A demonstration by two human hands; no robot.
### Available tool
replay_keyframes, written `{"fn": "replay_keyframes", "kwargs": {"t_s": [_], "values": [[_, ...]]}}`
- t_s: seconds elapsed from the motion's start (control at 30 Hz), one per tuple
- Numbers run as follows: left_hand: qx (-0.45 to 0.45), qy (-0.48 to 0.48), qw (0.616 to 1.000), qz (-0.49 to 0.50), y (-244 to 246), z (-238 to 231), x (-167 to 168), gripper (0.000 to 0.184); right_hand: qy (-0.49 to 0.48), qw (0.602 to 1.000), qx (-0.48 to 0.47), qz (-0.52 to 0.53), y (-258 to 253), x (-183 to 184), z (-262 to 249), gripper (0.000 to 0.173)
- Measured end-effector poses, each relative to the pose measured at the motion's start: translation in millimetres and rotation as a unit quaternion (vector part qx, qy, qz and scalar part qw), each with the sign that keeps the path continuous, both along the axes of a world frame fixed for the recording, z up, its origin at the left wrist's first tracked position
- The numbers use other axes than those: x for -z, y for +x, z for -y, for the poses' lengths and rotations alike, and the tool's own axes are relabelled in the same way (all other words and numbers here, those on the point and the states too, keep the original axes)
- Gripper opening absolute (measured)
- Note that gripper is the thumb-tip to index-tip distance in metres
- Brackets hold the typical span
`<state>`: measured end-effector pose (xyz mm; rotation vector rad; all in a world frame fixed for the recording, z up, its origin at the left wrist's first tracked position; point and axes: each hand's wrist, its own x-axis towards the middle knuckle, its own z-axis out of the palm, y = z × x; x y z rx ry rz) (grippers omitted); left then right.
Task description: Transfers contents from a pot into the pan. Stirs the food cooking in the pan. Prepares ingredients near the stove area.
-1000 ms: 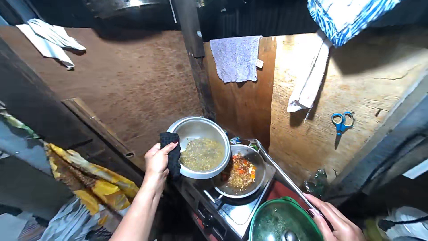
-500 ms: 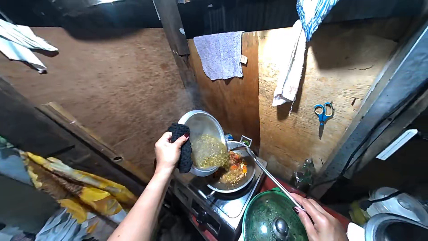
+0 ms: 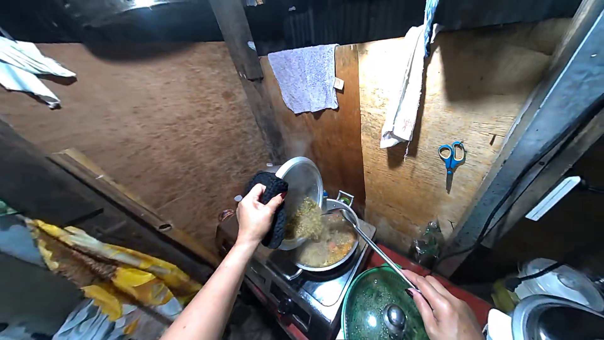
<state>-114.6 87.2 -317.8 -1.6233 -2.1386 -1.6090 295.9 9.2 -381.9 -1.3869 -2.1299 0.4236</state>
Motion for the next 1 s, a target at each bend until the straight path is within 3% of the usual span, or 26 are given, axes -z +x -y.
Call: {"fn": "replay_keyframes", "kwargs": {"t_s": [0.3,0.5,0.77,1.0], "values": [[0.051,0.009,0.991,-0.121,10.1,2.0,10.6,0.02,0.03,0.999,-0.009,0.017,-1.7,2.5,1.3,0.034],[0.1,0.029,0.972,-0.209,9.3,4.4,13.8,0.021,0.1,0.995,-0.004,0.028,-12.4,2.8,-2.2,0.033],[0.121,0.042,0.965,-0.23,8.9,9.0,2.2,0.02,0.22,0.975,0.011,0.015,-59.9,20.8,-52.8,0.033],[0.125,0.066,0.959,-0.245,5.6,6.5,-0.4,0.024,0.225,0.973,-0.051,0.02,-97.3,20.7,-72.5,0.042]]}}
